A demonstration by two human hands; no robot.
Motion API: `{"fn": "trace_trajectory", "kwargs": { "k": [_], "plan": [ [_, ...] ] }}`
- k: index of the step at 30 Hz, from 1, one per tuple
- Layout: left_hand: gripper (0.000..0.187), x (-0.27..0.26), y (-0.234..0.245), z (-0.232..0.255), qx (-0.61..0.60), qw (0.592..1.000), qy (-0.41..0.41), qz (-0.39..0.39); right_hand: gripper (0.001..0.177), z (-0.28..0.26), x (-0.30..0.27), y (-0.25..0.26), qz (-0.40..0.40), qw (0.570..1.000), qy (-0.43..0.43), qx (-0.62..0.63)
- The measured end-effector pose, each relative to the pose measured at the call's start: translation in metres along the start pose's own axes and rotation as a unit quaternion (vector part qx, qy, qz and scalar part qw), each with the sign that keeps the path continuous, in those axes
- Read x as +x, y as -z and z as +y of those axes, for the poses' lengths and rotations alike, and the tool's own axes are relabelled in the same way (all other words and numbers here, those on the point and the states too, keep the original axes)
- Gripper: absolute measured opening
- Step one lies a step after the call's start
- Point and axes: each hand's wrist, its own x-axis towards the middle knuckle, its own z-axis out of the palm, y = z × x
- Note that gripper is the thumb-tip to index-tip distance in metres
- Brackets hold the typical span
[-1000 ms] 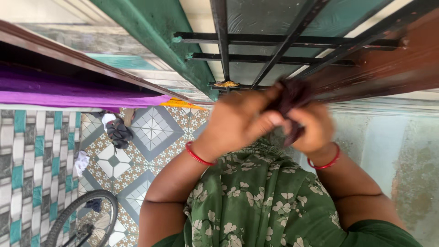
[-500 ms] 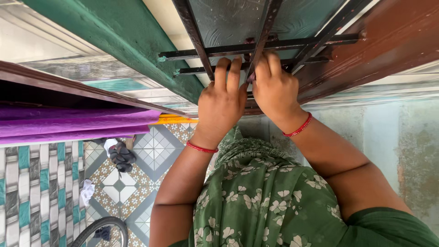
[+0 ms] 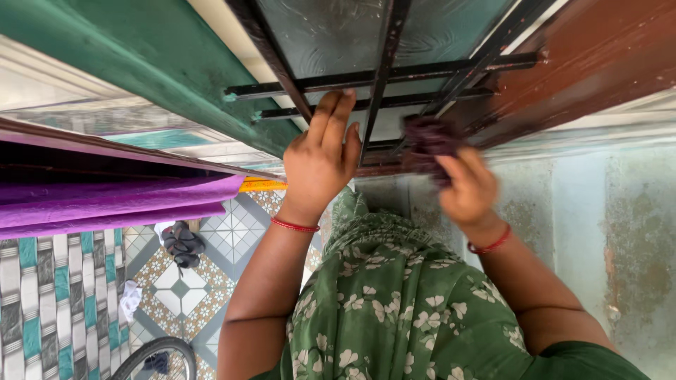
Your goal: The person wipes the metal bars of a window frame with a cloth, handling the bars and the frame while moving the cloth over various surfaces.
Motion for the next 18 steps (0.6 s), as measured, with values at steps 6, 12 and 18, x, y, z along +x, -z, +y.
{"fn": "trace_trajectory", "kwargs": {
  "k": [6, 12, 18],
  "plan": [
    [0.041, -0.002, -0.009, 0.005, -0.021, 1.0, 0.01, 0.018, 0.053, -0.009, 0.046, 0.002, 0.025, 0.993, -0.031, -0.107],
    [0.038, 0.0, -0.008, 0.01, -0.019, 0.999, 0.002, 0.039, 0.06, 0.012, 0.077, -0.008, -0.056, 0.978, -0.107, -0.171],
    [0.037, 0.005, -0.007, 0.006, 0.011, 0.999, -0.013, 0.034, 0.063, 0.024, 0.053, -0.017, 0.06, 0.991, -0.009, -0.116]
  ]
}}
